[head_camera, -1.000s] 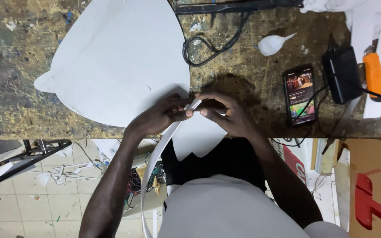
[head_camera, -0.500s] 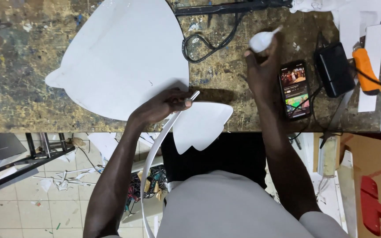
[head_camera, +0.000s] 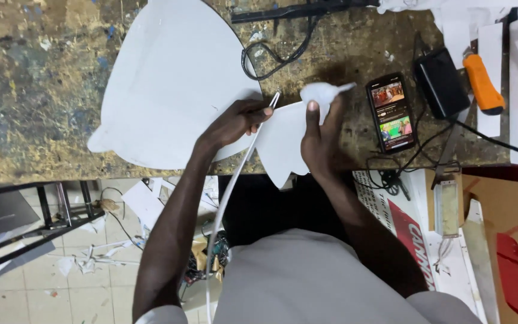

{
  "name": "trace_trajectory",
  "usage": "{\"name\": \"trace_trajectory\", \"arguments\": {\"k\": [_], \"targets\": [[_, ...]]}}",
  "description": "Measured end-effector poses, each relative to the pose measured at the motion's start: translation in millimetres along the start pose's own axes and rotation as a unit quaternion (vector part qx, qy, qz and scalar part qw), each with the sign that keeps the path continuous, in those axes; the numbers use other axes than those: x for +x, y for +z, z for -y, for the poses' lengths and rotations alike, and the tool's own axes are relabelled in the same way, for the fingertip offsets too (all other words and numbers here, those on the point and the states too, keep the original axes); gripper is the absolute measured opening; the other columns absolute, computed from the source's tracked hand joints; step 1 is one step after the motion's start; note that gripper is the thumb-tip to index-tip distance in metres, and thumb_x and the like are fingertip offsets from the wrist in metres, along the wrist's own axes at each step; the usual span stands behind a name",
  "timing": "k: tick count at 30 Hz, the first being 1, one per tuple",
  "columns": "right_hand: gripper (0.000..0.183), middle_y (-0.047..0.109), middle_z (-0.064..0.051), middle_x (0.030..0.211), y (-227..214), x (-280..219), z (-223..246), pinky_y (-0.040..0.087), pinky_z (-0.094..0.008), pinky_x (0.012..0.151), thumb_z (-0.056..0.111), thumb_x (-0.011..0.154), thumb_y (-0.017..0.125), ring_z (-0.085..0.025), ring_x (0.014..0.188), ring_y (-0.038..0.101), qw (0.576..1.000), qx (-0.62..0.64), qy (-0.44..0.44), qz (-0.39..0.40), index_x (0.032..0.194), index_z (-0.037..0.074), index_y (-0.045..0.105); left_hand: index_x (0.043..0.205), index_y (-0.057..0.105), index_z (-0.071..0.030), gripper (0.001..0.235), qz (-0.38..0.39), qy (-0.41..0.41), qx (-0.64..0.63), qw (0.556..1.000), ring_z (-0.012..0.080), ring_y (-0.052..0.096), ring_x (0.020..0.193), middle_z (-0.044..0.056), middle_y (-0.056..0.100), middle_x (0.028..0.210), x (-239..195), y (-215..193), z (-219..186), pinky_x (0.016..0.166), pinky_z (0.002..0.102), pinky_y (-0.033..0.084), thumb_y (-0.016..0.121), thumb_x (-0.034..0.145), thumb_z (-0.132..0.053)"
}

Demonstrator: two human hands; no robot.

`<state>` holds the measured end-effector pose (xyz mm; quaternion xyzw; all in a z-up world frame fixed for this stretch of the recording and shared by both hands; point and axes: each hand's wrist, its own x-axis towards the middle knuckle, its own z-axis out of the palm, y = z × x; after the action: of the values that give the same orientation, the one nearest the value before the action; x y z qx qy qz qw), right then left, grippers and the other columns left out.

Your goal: Gluing and bonding foam strips to a foam base to create a 3D sign element, followed by trimming with a utility knife.

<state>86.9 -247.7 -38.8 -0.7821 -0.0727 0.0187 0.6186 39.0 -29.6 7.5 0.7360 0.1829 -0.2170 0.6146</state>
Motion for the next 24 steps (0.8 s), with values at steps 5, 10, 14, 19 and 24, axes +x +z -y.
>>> {"name": "trace_trajectory", "arguments": {"k": [5, 10, 14, 19, 24], "targets": [[0.067, 0.063, -0.021, 0.148, 2.8, 63.5, -16.7, 0.048, -0.049, 0.115, 0.062, 0.119, 0.05, -0.037, 0.137, 0.062, 0.993, -0.043, -0.111, 0.015, 0.158, 0.006, 0.048, 0.088, 0.062, -0.015, 0.041, -0.038, 0.069, -0.049, 0.996, 0.0131, 0.054, 0.072, 0.001, 0.058, 0.073, 31.0, 8.5, 8.9, 0.073, 0.031, 0.044, 0.063, 0.114, -0.047], [0.068, 0.06, -0.02, 0.161, -11.7, 111.7, 14.7, 0.043, -0.052, 0.122, 0.06, 0.123, 0.043, -0.04, 0.148, 0.057, 0.969, -0.109, -0.149, 0.163, 0.168, 0.011, 0.042, 0.092, 0.074, -0.008, 0.046, -0.073, 0.061, -0.107, 0.99, 0.0161, 0.06, 0.069, 0.005, 0.063, 0.07, 43.2, 9.3, -0.4, 0.073, 0.034, 0.048, 0.064, 0.111, -0.048], [0.064, 0.066, -0.015, 0.144, -19.4, 97.2, 48.0, 0.05, -0.042, 0.105, 0.057, 0.123, 0.043, -0.031, 0.127, 0.066, 0.967, -0.052, -0.169, 0.185, 0.162, 0.007, 0.049, 0.11, 0.08, -0.005, 0.042, -0.074, 0.046, -0.132, 0.987, 0.0153, 0.058, 0.068, 0.005, 0.062, 0.07, 48.0, 9.6, 3.4, 0.073, 0.033, 0.047, 0.066, 0.11, -0.045], [0.044, 0.047, -0.018, 0.139, -34.0, 52.7, 25.6, 0.066, -0.042, 0.101, 0.022, 0.118, 0.067, -0.03, 0.124, 0.067, 0.962, 0.045, -0.253, 0.088, 0.158, 0.004, 0.062, 0.135, 0.079, 0.001, 0.051, -0.066, 0.09, -0.135, 0.985, 0.0167, 0.074, 0.079, 0.01, 0.069, 0.083, 72.8, 5.2, 38.4, 0.073, 0.029, 0.068, 0.072, 0.111, -0.043], [0.041, 0.056, -0.019, 0.129, -53.3, -3.1, 22.8, 0.064, -0.045, 0.098, 0.009, 0.111, 0.079, -0.035, 0.121, 0.072, 0.966, -0.004, -0.25, 0.062, 0.146, -0.004, 0.061, 0.136, 0.078, 0.003, 0.054, -0.067, 0.09, -0.154, 0.982, 0.0154, 0.075, 0.078, 0.009, 0.069, 0.084, 68.2, 7.7, 35.5, 0.071, 0.028, 0.068, 0.075, 0.11, -0.043]]}}
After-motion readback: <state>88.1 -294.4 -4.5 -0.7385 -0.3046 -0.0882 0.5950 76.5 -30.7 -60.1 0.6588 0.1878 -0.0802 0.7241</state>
